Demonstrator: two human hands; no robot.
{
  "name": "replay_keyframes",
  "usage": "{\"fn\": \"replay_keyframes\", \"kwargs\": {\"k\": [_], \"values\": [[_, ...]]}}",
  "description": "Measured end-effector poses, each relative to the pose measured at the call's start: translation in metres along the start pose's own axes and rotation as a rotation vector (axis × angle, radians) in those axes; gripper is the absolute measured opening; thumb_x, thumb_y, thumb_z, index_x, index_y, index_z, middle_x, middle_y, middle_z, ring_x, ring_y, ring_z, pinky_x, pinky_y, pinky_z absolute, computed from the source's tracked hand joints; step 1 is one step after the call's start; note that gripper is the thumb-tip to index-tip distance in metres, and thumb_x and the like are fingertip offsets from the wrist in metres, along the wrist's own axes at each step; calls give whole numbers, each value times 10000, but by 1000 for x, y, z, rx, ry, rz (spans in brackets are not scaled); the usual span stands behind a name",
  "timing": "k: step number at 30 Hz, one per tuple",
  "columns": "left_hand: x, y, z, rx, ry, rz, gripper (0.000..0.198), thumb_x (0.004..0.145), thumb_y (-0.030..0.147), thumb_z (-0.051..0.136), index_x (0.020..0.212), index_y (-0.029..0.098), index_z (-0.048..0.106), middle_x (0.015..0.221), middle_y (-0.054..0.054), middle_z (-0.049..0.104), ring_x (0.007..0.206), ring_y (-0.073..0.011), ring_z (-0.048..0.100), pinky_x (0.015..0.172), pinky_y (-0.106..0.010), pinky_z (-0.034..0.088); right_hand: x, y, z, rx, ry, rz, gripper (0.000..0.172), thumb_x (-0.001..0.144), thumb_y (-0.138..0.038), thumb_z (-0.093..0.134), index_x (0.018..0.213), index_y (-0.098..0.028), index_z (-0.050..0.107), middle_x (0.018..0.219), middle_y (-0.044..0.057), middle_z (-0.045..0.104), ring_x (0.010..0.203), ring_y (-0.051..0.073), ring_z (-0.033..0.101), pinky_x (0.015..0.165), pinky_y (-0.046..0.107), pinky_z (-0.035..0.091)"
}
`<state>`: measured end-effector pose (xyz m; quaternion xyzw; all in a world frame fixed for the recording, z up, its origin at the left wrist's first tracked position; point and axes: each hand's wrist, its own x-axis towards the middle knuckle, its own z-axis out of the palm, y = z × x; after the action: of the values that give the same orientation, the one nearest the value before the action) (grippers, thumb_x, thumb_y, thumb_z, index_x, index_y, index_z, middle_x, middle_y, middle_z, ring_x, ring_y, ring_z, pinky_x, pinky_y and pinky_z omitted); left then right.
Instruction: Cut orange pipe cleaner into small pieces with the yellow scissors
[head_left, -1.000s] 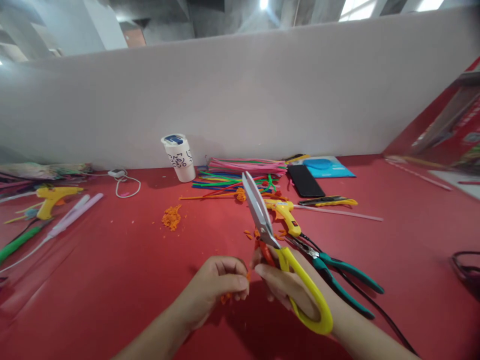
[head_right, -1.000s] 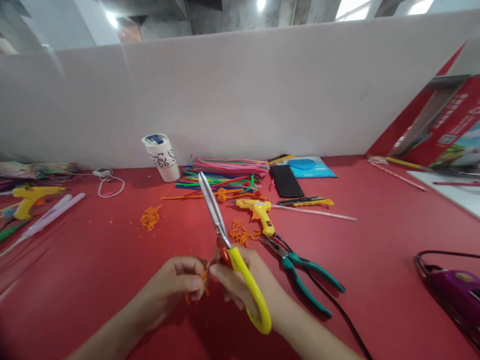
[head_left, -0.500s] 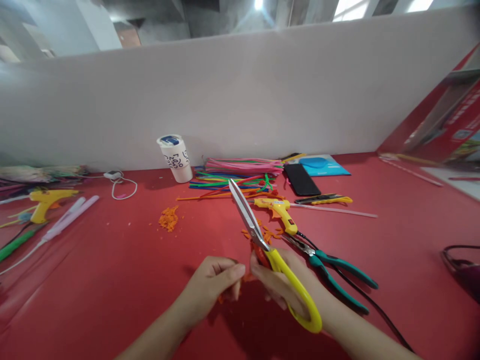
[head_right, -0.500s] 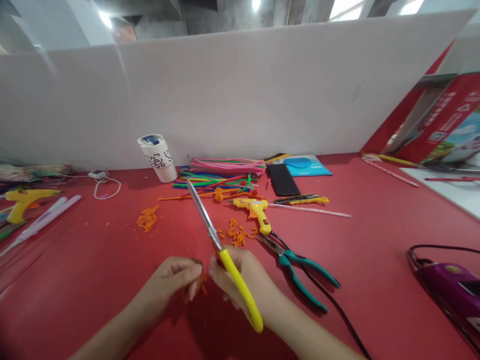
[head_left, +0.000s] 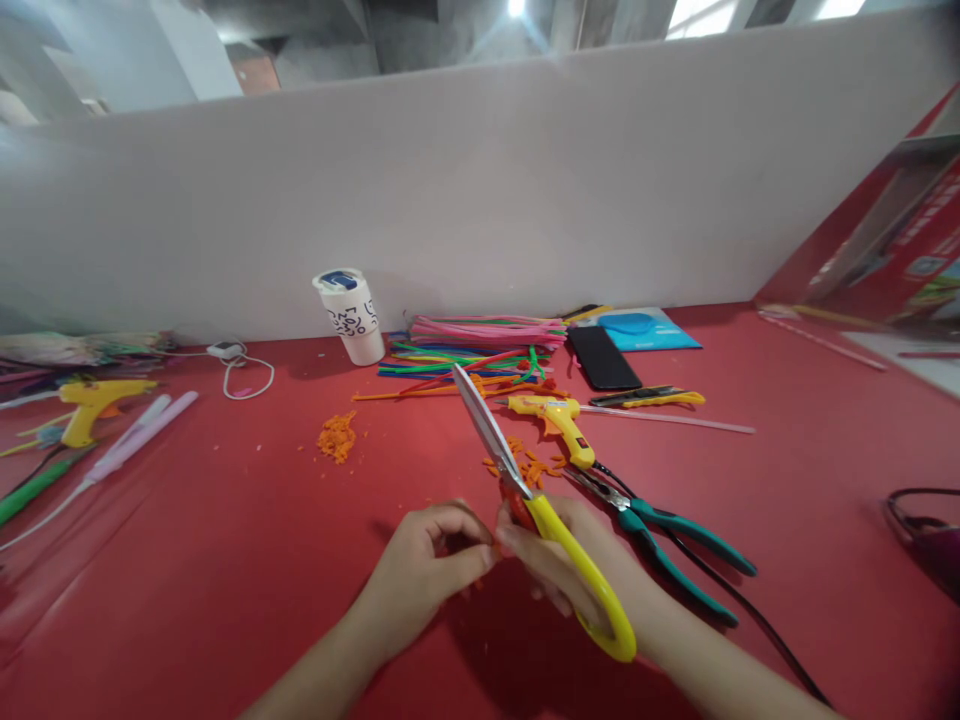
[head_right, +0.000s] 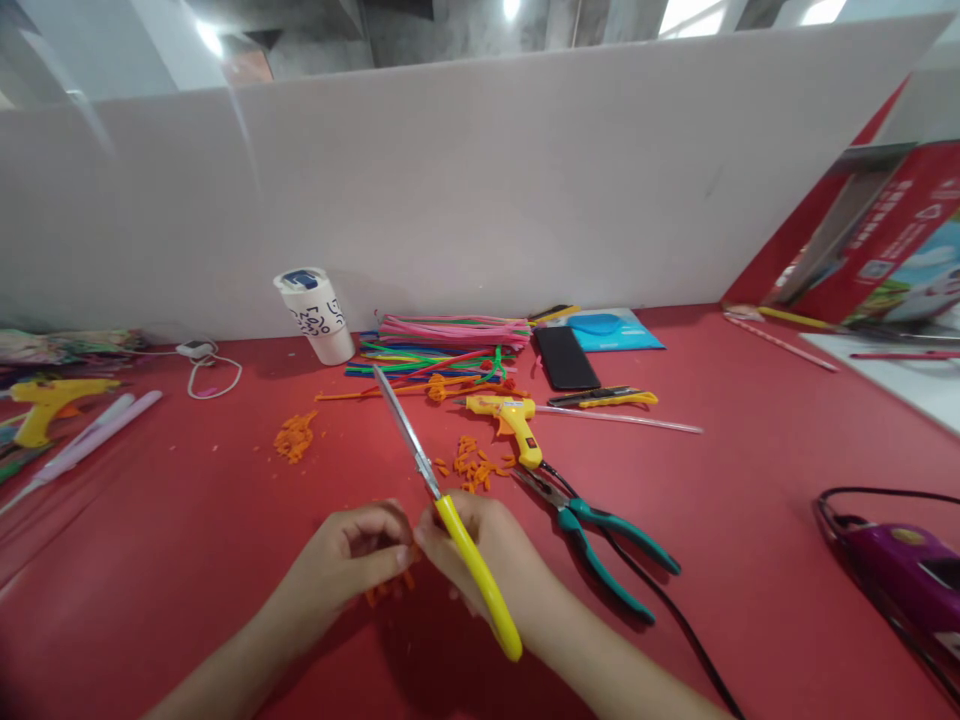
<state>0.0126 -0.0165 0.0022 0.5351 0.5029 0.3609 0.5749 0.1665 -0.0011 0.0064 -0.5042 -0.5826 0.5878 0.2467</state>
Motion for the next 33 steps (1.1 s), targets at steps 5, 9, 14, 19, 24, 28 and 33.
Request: {"fn": "replay_keyframes", "kwargs": {"k": [5,9,14,19,24,28,33], "values": [[0,1,-2,-86,-25,-52,134,634,249,601,568,141,557,553,13,500,493,-101,469,484,-222,345,0,-2,-4,15,-43,-28,153,701,-315,490,627,-192,436,360,-112,344,281,36,325,292,134,264],[-1,3,-2,-70,-32,-12,124,636,222,600,563,131,559,579,14,476,532,-95,435,501,-215,320,-1,-6,-2,-34,-25,35,81,674,-224,468,602,-192,452,358,-109,355,269,32,302,273,133,218],[-2,3,-2,-57,-86,-43,231,708,309,547,566,128,531,544,41,386,500,-75,363,475,-209,263,-5,-7,1,-16,-21,15,72,654,-169,459,602,-196,416,411,-100,363,319,31,320,304,133,234],[-1,4,-2,-20,-103,-23,106,686,209,544,610,138,524,578,31,440,530,-85,390,504,-208,291,-4,-3,3,0,38,-25,75,664,-214,472,615,-203,415,426,-97,347,320,38,321,303,146,237],[3,4,-13,306,88,146,180,748,221,461,574,172,463,614,25,423,591,-117,417,577,-234,321,10,-1,-20,-137,374,-18,101,714,-304,429,683,-212,454,359,-92,331,296,69,312,315,186,257],[12,-3,-31,598,233,258,261,792,278,411,547,191,395,590,34,371,583,-130,398,574,-249,300,24,0,-44,-251,461,-6,92,639,-278,512,623,-208,454,374,-79,353,334,84,356,356,206,254],[22,-11,-47,852,329,239,305,810,306,365,534,189,422,624,7,419,613,-153,443,622,-283,336,29,2,-52,-324,495,-8,109,643,-301,501,649,-194,486,385,-64,382,340,99,377,382,222,258]]}}
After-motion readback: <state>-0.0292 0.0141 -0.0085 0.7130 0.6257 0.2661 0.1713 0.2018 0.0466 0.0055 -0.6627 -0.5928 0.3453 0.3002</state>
